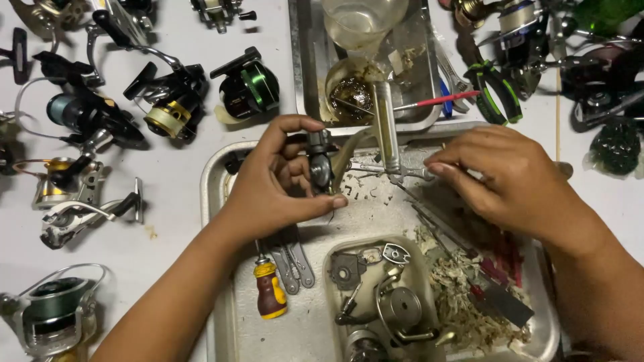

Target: Disassembling and reassembling a fishing reel using a screwdriver and wrench on a workbench.

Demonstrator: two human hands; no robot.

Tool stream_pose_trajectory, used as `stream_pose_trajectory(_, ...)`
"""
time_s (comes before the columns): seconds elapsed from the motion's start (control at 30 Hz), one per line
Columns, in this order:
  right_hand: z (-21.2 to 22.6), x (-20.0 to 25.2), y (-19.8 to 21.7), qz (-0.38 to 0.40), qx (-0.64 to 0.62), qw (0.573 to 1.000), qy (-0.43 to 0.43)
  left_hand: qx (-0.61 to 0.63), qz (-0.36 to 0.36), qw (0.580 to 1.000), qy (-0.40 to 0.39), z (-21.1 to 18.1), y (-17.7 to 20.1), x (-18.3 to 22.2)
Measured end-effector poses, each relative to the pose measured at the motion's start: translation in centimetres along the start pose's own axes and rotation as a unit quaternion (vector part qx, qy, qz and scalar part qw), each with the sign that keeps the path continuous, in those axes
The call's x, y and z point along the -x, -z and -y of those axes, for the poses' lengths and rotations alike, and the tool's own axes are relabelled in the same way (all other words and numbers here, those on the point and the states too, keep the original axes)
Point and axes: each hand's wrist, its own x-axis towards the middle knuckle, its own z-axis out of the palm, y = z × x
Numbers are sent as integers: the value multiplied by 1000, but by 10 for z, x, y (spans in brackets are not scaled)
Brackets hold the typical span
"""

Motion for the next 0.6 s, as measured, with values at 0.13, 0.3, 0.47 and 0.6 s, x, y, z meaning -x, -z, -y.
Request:
stream_pose_trajectory(0.13, 14, 42, -2, 81, 61, 993, -66, -3, -7, 999, -32, 3, 8, 0)
stream_pose_trajectory(0.3, 41, 81, -28, 149, 59, 983, -88, -17, -54, 997, -59, 10, 15, -2)
stream_pose_trajectory(0.47, 43, 91, -56, 155, 92, 978, -105, 29, -61, 995, -76, 17, 15, -4)
stream_pose_trajectory(0.6, 43, 90, -60, 85, 72, 993, -41, 92, -58, 986, -124, 28, 18, -9)
